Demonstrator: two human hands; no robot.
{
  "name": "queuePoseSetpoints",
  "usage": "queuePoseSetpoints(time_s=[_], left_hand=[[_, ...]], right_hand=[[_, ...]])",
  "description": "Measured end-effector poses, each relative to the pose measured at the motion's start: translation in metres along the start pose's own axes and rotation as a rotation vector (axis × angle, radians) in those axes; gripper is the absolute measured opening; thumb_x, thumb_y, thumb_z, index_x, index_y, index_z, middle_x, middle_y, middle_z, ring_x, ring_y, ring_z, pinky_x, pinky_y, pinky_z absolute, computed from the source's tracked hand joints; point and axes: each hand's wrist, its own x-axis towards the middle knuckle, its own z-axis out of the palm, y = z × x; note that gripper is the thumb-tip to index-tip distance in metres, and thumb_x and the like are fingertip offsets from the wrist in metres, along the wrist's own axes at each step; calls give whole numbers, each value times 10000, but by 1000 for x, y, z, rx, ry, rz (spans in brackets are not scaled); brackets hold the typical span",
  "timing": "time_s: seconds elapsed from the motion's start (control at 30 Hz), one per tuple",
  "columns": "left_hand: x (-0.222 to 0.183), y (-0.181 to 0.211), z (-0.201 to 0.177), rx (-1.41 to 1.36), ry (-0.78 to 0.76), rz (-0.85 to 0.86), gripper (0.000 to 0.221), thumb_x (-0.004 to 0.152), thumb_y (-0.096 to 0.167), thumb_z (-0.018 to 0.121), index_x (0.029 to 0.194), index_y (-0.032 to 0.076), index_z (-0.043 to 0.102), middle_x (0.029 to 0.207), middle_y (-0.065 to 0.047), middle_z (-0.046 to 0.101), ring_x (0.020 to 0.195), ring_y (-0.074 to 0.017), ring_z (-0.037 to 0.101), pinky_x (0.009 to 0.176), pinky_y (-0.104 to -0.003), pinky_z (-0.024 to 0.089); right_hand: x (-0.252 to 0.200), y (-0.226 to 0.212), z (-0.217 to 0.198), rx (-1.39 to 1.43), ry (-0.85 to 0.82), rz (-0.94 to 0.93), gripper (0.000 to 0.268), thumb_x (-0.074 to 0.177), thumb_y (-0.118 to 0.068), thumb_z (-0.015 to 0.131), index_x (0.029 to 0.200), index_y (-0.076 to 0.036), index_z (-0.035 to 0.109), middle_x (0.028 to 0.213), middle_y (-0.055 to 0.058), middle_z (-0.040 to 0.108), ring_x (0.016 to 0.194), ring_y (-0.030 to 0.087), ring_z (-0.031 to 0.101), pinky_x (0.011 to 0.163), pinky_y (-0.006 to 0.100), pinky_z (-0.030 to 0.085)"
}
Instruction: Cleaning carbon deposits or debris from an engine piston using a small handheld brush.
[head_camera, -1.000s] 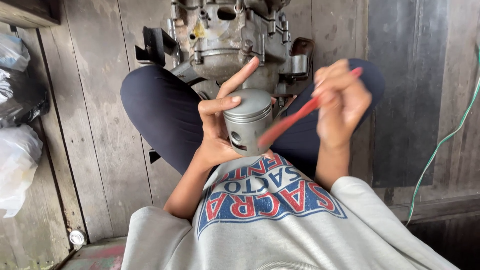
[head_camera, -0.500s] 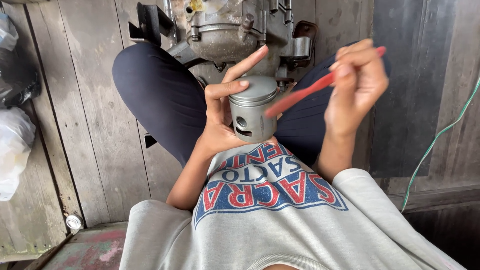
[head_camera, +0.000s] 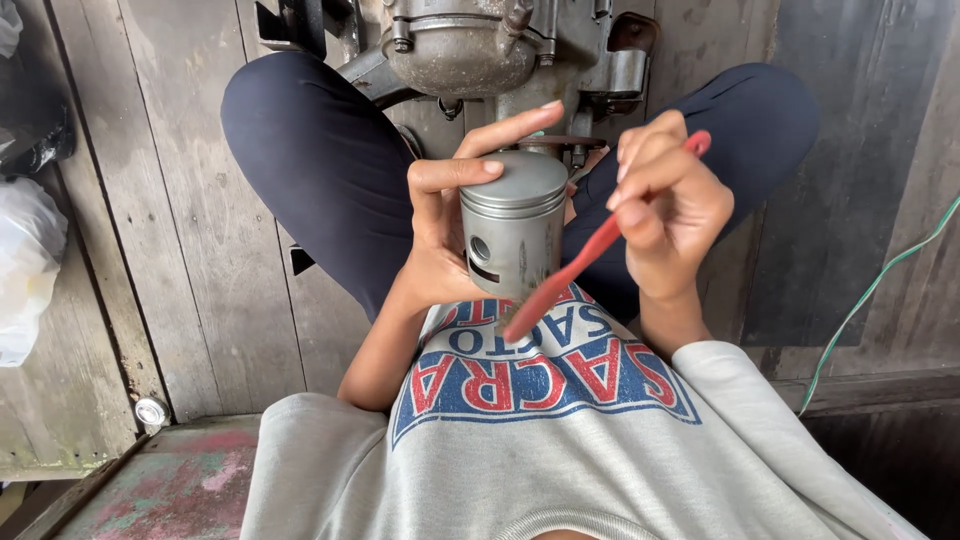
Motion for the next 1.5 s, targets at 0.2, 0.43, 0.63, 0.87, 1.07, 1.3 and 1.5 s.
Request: queuePoseSetpoints(time_s=[0.2, 0.43, 0.63, 0.87, 1.07, 1.3, 1.5], left_hand=[[4, 6, 1, -3, -8, 19, 993, 631, 291, 1000, 1402, 308, 374, 1592, -202, 454, 1429, -349, 594, 1165, -476, 629], [3, -2, 1, -219, 8, -15, 901, 712, 51, 954, 1361, 277, 371, 1580, -240, 450, 1170, -366, 724, 1021, -471, 684], [3, 0, 10, -165, -44, -35, 1069, 582, 219, 1024, 1422, 317, 370, 1675, -198, 349, 1416, -429, 628, 1267, -616, 587], [3, 1, 11, -164, -58, -49, 926, 702, 5, 964, 1384, 311, 418, 1675, -209, 336, 1481, -433, 564, 1203, -524, 603], [6, 5, 14, -157, -88, -36, 859, 741, 58, 914, 1394, 292, 407, 1653, -225, 337, 1471, -440, 536, 1243, -566, 552], [24, 10, 15, -35, -97, 11, 917, 706, 173, 960, 1388, 239, 352, 1571, -183, 427, 1371, -422, 617, 1210, -583, 567], [113, 11, 18, -13, -170, 244, 997, 725, 152, 1010, 1432, 278, 319, 1491, -91, 525, 1244, -304, 670, 1083, -492, 665]], right_hand=[[27, 8, -27, -149, 267, -122, 142, 1025, -187, 545, 973, -71, 481, 920, 68, 463, 912, 186, 412, 936, 334, 399], [4, -4, -3, 17, 60, 41, 285, 961, -368, 642, 853, -134, 520, 767, -25, 470, 893, 148, 429, 908, 341, 443], [20, -1, -20, -89, 221, -56, 175, 1063, -237, 556, 1008, -86, 485, 964, 57, 482, 927, 162, 434, 929, 315, 399], [17, 0, -23, -33, 153, -37, 238, 999, -296, 613, 922, -95, 512, 861, 30, 483, 905, 156, 432, 918, 330, 432], [13, -12, -13, -50, 104, -11, 217, 972, -287, 603, 893, -108, 511, 857, 17, 463, 905, 163, 411, 918, 334, 414], [55, -2, -39, 3, 143, -103, 179, 995, -201, 594, 916, -79, 489, 895, 47, 475, 816, 148, 401, 835, 297, 395], [122, -34, -23, 4, 91, -291, 209, 1061, -244, 549, 1019, -60, 460, 967, 75, 479, 891, 182, 427, 903, 331, 414]])
